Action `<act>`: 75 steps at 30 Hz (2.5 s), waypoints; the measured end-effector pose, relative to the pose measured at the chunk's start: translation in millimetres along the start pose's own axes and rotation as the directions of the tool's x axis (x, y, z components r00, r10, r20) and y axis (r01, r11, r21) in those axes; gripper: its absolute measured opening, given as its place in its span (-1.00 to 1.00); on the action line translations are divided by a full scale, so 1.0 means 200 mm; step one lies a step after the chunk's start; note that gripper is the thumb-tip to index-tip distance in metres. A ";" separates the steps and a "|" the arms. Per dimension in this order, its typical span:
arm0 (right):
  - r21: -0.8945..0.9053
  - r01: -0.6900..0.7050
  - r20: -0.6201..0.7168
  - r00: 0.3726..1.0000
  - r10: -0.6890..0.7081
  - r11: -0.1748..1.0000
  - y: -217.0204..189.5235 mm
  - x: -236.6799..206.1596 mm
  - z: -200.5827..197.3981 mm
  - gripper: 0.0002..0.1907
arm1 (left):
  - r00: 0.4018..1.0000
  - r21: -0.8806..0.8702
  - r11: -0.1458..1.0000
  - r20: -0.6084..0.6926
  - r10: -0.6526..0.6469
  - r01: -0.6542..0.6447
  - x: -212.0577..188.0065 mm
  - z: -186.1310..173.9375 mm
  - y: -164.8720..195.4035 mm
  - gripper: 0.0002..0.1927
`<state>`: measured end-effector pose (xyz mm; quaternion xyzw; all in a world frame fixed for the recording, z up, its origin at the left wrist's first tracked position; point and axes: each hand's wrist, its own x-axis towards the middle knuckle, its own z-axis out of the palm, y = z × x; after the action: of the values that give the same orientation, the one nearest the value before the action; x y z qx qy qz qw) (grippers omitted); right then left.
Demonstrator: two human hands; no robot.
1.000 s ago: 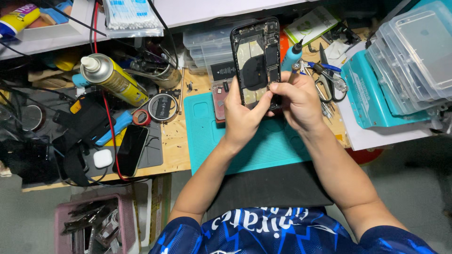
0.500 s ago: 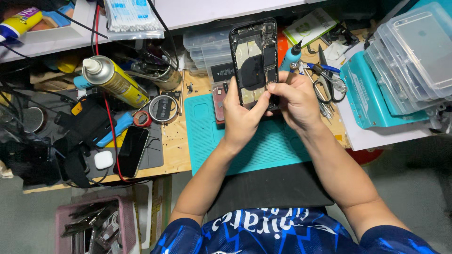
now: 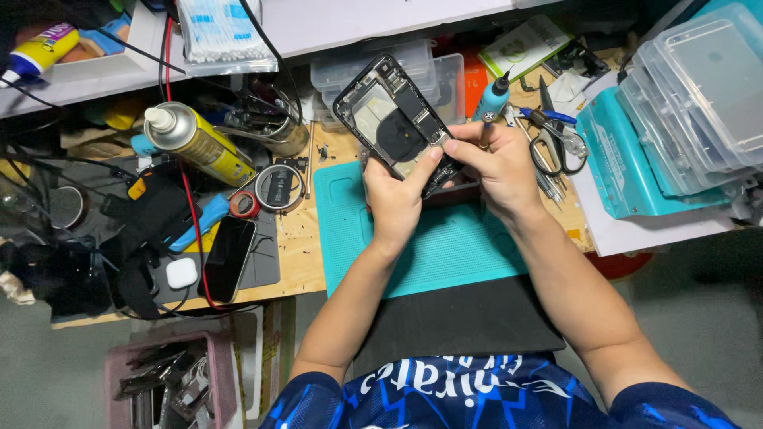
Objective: The person repairs a smartphone at a workbench. They use a screwdriver to unscrew and remove internal components from the opened phone, handle small parts and a flex cable, reposition the phone repeatedly, and continue working on the internals with the screwdriver throughout the episode.
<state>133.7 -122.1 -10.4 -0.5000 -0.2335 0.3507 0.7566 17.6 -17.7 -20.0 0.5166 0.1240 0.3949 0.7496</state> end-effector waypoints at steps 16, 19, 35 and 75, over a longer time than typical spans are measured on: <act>-0.011 0.024 0.040 0.999 -0.023 1.000 0.00 0.04 -0.02 -0.73 | 0.992 -0.040 0.997 -0.111 -0.066 0.061 0.05 -0.03 0.00 -0.85; -0.117 0.010 -0.025 1.000 -0.013 0.993 0.01 0.06 -0.01 -0.79 | 0.996 0.097 0.994 -0.076 -0.035 0.042 0.04 -0.04 0.01 -0.85; -0.488 0.018 0.100 0.994 0.035 0.873 -0.04 0.22 0.16 -0.84 | 0.982 -0.138 0.987 -0.156 -0.105 0.083 0.06 -0.20 -0.03 -0.82; -0.937 0.348 0.348 0.937 -0.007 0.020 0.21 0.32 0.34 -0.79 | 0.919 -0.092 0.996 -0.391 -0.046 0.011 0.03 -0.56 -0.03 -0.81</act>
<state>115.6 -22.0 -22.0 -0.7997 -0.5626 0.0523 0.2030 -42.0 62.4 -72.3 0.3916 0.2616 0.4844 0.7373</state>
